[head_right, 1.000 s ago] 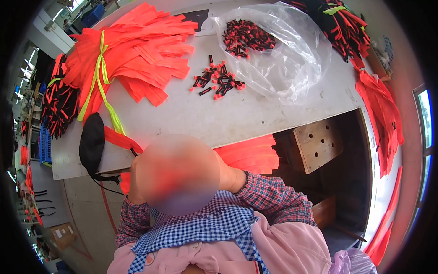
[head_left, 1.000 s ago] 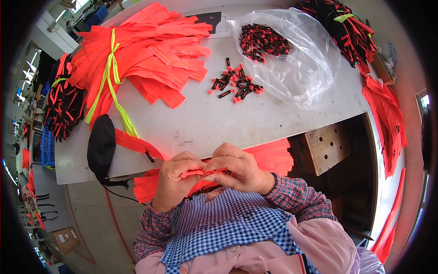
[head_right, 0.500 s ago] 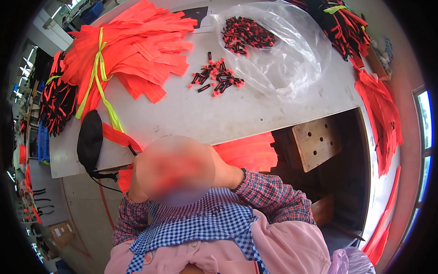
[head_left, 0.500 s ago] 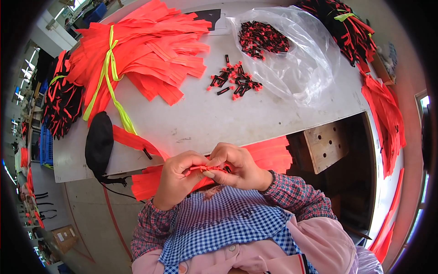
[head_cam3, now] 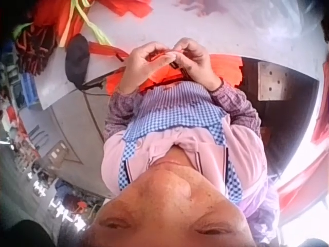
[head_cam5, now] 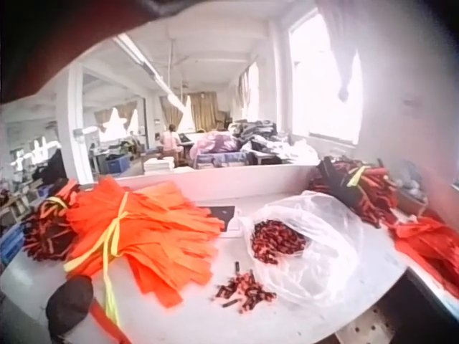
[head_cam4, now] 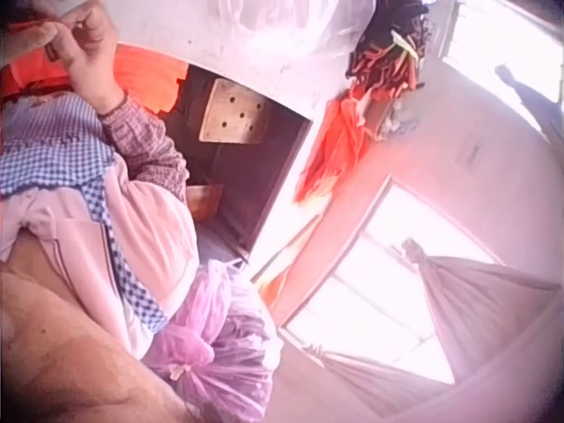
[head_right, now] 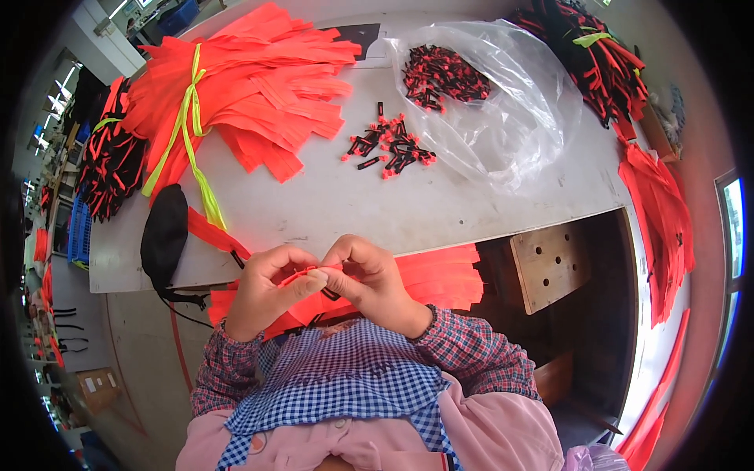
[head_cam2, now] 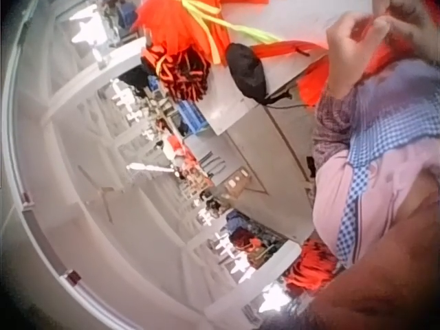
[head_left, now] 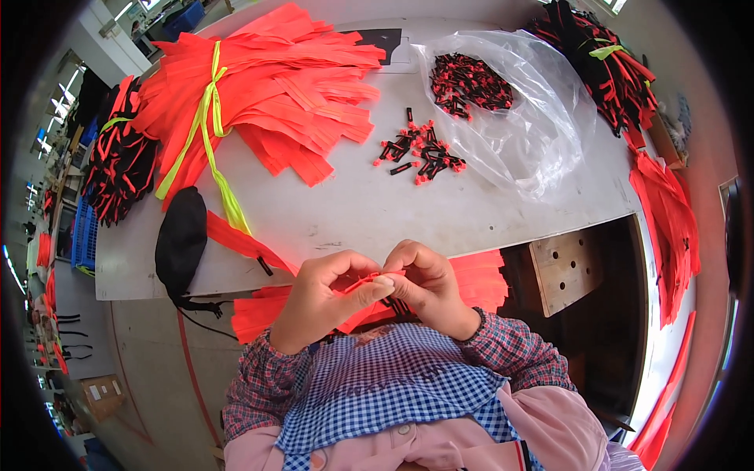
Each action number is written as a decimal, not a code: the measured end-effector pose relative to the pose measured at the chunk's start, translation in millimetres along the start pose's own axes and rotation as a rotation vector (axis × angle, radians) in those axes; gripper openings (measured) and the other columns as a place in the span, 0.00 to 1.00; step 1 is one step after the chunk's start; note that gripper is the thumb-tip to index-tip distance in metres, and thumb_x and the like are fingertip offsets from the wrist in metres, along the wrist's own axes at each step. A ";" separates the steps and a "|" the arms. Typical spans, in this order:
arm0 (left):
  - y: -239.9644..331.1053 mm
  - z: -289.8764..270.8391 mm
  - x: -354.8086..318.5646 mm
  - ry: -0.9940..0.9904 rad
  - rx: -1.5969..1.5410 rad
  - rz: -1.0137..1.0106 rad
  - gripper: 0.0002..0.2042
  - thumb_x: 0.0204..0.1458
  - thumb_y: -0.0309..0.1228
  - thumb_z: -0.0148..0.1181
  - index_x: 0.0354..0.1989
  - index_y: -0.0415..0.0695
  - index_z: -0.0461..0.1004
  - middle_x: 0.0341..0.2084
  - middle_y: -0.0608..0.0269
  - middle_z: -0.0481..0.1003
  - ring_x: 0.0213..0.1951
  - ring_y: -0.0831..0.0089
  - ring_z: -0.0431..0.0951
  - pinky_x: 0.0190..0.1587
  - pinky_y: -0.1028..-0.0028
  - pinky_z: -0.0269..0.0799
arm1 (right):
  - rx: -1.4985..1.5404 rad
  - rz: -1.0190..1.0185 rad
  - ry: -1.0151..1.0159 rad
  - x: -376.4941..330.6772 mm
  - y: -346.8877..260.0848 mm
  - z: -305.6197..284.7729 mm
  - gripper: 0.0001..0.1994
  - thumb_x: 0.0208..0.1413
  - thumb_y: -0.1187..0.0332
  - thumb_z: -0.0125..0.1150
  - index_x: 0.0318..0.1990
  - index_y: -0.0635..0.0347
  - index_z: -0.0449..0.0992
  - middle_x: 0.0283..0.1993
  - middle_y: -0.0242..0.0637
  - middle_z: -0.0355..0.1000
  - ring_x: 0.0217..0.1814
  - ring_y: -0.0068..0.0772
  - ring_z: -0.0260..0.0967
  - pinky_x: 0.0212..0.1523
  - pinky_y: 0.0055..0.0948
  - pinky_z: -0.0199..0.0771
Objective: The person is assembling zipper sliders onto orange zipper tapes at a workbench in a workshop.
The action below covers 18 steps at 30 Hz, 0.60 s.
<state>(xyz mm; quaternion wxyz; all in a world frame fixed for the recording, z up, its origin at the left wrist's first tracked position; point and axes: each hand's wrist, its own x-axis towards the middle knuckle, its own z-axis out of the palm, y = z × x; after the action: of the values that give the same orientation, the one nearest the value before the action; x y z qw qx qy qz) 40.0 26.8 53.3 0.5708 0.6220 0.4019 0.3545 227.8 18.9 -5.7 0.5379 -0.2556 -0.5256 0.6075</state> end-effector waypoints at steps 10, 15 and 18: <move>-11.5 -13.8 2.9 -0.143 0.063 0.051 0.09 0.59 0.33 0.65 0.34 0.39 0.76 0.23 0.71 0.70 0.28 0.85 0.67 0.30 0.78 0.64 | 0.027 -0.044 0.166 -7.2 12.0 31.7 0.04 0.68 0.70 0.53 0.40 0.58 0.68 0.34 0.22 0.63 0.34 0.10 0.56 0.34 0.14 0.60; -7.2 -14.3 2.7 -0.111 0.039 0.048 0.09 0.60 0.31 0.63 0.39 0.37 0.77 0.26 0.69 0.72 0.31 0.84 0.69 0.34 0.79 0.66 | 0.088 0.038 0.203 1.1 8.4 35.0 0.05 0.68 0.70 0.54 0.39 0.58 0.67 0.33 0.21 0.62 0.33 0.09 0.56 0.33 0.13 0.59; -2.9 -14.7 -0.2 0.032 0.049 0.078 0.09 0.61 0.30 0.60 0.43 0.36 0.78 0.30 0.67 0.74 0.33 0.84 0.71 0.36 0.81 0.68 | -0.029 -0.020 0.156 21.2 -9.5 24.3 0.05 0.67 0.70 0.56 0.39 0.58 0.68 0.33 0.21 0.63 0.32 0.09 0.57 0.33 0.12 0.59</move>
<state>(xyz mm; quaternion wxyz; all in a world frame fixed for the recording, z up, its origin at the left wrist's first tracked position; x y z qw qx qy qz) 26.4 33.0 51.9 0.5346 0.6451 0.3952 0.3765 204.0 28.4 16.1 0.5794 -0.3046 -0.4936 0.5726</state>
